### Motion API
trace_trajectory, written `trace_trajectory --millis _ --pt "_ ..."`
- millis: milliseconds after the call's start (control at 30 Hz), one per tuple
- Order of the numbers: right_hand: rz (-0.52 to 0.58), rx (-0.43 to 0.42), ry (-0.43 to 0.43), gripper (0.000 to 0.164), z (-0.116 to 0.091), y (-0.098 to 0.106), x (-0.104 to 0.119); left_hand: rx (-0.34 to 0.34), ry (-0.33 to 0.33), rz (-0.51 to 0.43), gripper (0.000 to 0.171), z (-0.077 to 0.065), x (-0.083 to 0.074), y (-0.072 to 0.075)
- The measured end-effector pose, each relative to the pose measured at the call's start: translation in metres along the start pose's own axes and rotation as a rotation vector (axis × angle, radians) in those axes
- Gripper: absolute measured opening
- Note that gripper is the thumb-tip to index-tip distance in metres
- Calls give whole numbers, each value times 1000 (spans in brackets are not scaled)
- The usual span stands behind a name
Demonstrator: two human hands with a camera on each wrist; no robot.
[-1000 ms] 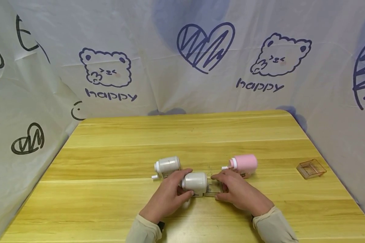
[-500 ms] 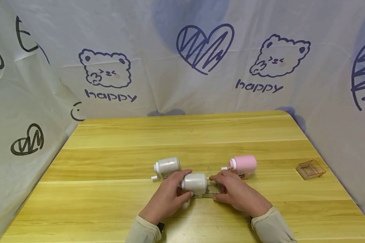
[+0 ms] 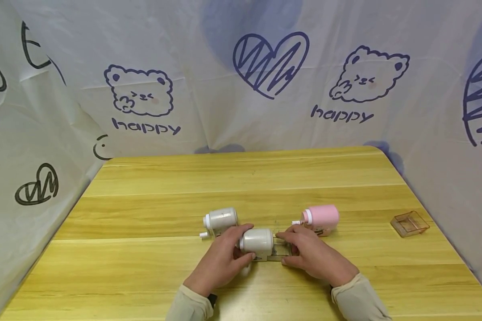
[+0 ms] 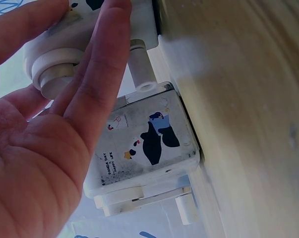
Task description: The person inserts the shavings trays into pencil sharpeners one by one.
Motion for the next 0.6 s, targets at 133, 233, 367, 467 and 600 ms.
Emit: trace_trajectory --millis 133,233,367,467,600 --pt "-17 -1 -2 52 0 0 0 -2 -4 -1 58 0 0 0" --pt "-17 -1 1 52 0 -1 0 -1 -6 3 59 0 0 0" --pt "-10 8 -2 53 0 0 0 6 4 4 59 0 -1 0" --pt "-11 13 -9 54 0 0 0 10 10 6 59 0 -1 1" --pt "-14 14 -10 54 0 -1 1 14 12 7 59 0 -1 0"
Point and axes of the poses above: each hand's wrist, its own z-axis towards the middle knuckle, its own y-axis out of the back of the hand, x = y × z, the point moved 2 cm from there along z, towards the middle knuckle, and after that the axes turned 1 degree about -y, right-handed, at the moved point
